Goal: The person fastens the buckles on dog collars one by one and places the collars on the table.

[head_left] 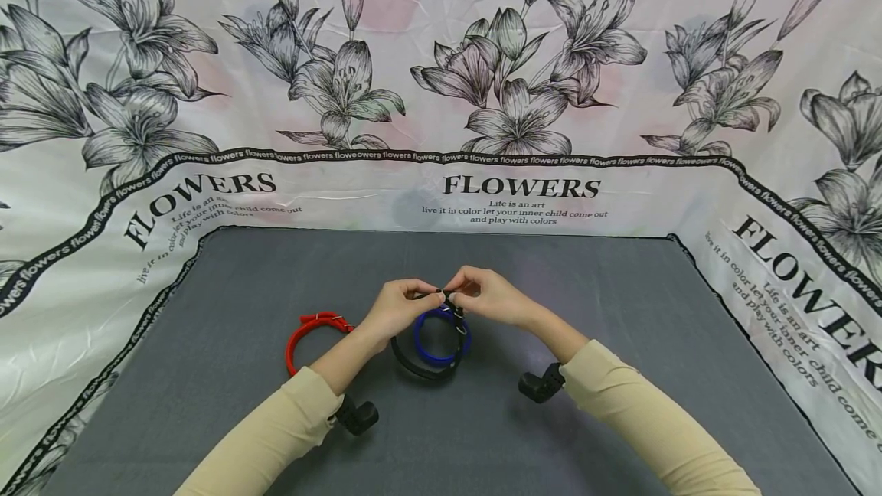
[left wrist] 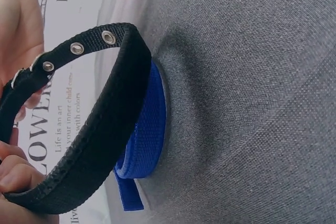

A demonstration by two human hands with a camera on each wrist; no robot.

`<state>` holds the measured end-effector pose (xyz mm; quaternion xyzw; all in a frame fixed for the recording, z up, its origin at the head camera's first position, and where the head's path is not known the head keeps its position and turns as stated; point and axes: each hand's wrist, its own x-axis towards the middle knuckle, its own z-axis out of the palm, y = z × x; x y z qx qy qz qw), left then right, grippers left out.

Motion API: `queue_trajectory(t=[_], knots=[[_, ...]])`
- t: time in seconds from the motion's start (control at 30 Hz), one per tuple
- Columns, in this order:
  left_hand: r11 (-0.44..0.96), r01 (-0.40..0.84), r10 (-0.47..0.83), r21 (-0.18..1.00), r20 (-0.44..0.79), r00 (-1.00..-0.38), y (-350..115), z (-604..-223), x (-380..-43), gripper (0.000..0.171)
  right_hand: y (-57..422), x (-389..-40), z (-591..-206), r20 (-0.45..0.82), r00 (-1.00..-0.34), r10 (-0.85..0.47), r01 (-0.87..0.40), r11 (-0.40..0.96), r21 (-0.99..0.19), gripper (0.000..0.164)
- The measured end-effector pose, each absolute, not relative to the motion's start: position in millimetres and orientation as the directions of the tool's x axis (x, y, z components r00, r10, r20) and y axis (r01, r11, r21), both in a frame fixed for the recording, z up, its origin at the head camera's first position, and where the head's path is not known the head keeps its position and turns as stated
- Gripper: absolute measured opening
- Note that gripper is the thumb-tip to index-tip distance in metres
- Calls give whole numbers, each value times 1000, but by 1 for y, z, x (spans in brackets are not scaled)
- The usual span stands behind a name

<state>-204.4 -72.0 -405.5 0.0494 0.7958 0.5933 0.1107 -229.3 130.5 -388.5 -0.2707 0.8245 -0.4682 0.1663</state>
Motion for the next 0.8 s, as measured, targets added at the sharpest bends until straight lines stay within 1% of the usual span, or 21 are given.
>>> queue_trajectory(t=[0.17,0.3,0.47,0.67,0.8], knots=[[269,-86,188,959,-140,-972,-72,-406,-205,27,134,-228,-390,-72,-823,-564,-165,359,-919,23],[240,-106,168,965,-148,-975,-71,-405,-206,27,136,-228,-391,-91,-828,-552,-111,321,-940,26],[226,-112,153,968,-149,-977,-69,-405,-205,26,136,-228,-392,-87,-837,-540,-98,305,-947,23],[210,-125,152,970,-159,-975,-66,-405,-204,30,135,-228,-395,-78,-835,-544,-114,310,-944,17],[212,-129,148,969,-162,-976,-65,-406,-203,29,135,-228,-398,-64,-830,-554,-130,304,-944,16]])
